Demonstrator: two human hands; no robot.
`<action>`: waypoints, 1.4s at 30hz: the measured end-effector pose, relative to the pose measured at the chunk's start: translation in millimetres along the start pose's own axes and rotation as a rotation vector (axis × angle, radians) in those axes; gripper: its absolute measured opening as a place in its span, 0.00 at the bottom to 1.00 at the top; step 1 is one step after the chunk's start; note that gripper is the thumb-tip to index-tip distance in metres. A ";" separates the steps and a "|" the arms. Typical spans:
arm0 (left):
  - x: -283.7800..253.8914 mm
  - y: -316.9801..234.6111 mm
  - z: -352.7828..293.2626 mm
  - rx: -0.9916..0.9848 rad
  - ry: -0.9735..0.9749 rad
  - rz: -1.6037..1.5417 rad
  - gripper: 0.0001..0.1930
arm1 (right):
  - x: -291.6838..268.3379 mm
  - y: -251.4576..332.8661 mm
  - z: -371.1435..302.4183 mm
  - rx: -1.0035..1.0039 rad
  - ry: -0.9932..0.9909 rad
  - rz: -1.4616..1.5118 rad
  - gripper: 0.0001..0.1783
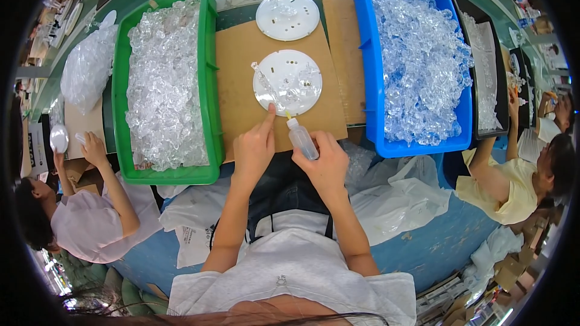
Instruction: Gluing decorative plastic crystals onto a white circular base plate on an assembly line.
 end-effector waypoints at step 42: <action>-10.8 3.9 -11.3 -0.050 -0.265 -0.141 0.22 | 14.6 -37.3 88.3 0.031 -0.442 0.098 0.24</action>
Point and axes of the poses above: each hand's wrist, its own z-axis towards the middle knuckle, its own x-axis out of the palm, y = z × x, the point moved 6 cm from there along z, towards the middle knuckle, and after that the axes turned 15 degrees about -y, right-handed, at the moved point
